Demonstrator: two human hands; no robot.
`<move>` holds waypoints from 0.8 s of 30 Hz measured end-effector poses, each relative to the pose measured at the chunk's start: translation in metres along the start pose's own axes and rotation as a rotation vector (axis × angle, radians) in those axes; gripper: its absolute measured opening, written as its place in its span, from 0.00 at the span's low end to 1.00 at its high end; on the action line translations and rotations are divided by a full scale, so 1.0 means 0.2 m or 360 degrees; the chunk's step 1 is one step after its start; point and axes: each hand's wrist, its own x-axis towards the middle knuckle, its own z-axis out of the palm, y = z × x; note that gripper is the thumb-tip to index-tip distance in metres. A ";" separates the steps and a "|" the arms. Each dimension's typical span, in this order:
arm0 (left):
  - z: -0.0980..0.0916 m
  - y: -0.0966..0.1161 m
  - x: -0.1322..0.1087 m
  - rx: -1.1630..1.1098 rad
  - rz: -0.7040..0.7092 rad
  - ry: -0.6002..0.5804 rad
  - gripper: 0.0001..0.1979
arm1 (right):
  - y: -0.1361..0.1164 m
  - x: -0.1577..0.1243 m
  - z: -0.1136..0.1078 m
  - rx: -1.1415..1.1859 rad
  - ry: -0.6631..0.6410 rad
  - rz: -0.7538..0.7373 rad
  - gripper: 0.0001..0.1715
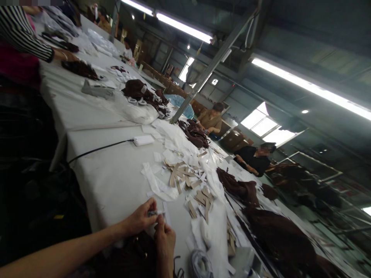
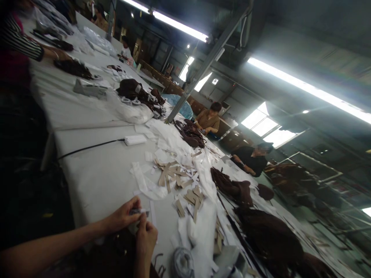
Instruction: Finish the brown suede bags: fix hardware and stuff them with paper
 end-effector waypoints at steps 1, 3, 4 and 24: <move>0.00 0.00 0.00 0.0016 0.0005 -0.0001 0.08 | -0.01 0.00 0.00 -0.0011 0.0011 0.0005 0.32; 0.00 0.01 0.00 0.0021 0.0000 0.0011 0.08 | -0.03 0.01 0.01 -0.0031 0.0029 0.0009 0.32; 0.00 0.01 0.00 0.0008 -0.0009 0.0020 0.08 | -0.03 0.02 0.01 -0.0035 0.0032 0.0010 0.33; -0.02 -0.04 0.04 -0.0787 -0.0340 0.0200 0.17 | -0.03 0.00 0.04 0.0679 -0.0361 0.0233 0.24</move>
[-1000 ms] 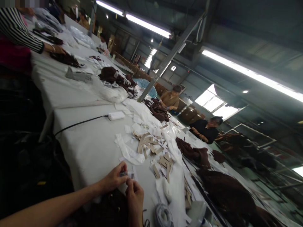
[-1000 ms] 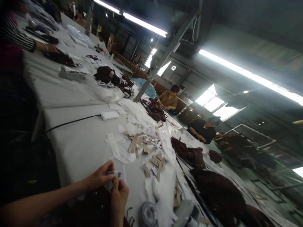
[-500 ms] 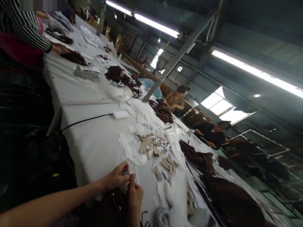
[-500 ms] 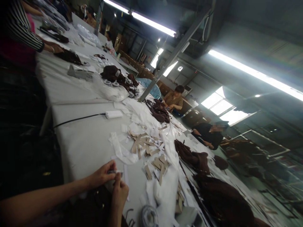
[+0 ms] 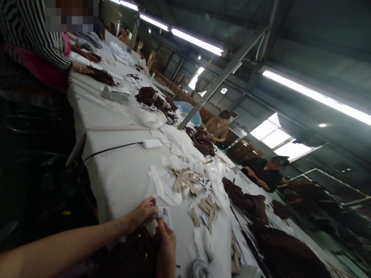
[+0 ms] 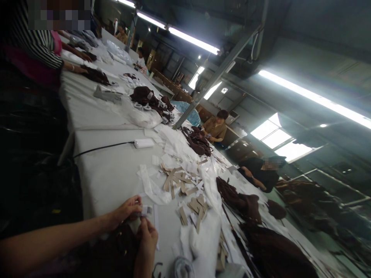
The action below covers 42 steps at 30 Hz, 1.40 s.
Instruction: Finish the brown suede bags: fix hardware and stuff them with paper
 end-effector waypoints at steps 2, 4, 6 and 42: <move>0.00 0.00 0.00 -0.0019 -0.0006 -0.0018 0.18 | 0.02 0.02 0.00 0.0024 0.0059 0.0023 0.23; 0.00 0.00 0.00 -0.0023 -0.0015 -0.0043 0.18 | 0.04 0.04 0.00 0.0029 0.0153 0.0034 0.22; 0.00 0.00 -0.01 -0.0019 -0.0019 -0.0060 0.19 | 0.07 0.06 -0.01 0.0024 0.0263 0.0024 0.22; 0.05 0.04 -0.10 0.1181 0.0695 -0.0049 0.07 | 0.04 -0.02 0.06 0.0561 -0.0070 -0.0121 0.24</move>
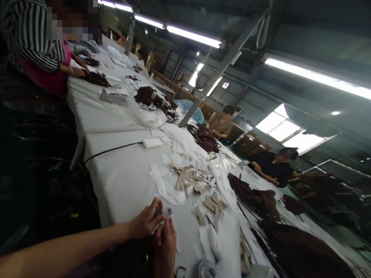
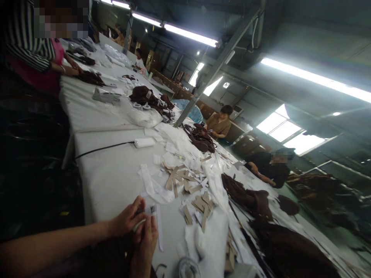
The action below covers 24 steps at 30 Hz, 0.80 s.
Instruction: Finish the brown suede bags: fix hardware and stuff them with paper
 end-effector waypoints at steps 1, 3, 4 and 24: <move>0.00 0.00 0.00 -0.0064 0.0002 -0.0076 0.08 | 0.00 -0.01 0.00 0.0000 -0.0049 0.0009 0.24; -0.01 0.01 0.01 -0.0238 -0.0004 -0.0264 0.10 | -0.01 -0.02 -0.01 -0.0018 -0.0138 0.0033 0.24; -0.02 0.02 0.02 -0.0364 -0.0036 -0.0352 0.12 | -0.01 -0.02 -0.01 -0.0027 -0.0178 0.0051 0.26; -0.06 -0.04 0.09 -0.0823 -0.0584 -0.0277 0.23 | -0.25 -0.32 -0.33 -0.0645 0.0587 -0.0231 0.36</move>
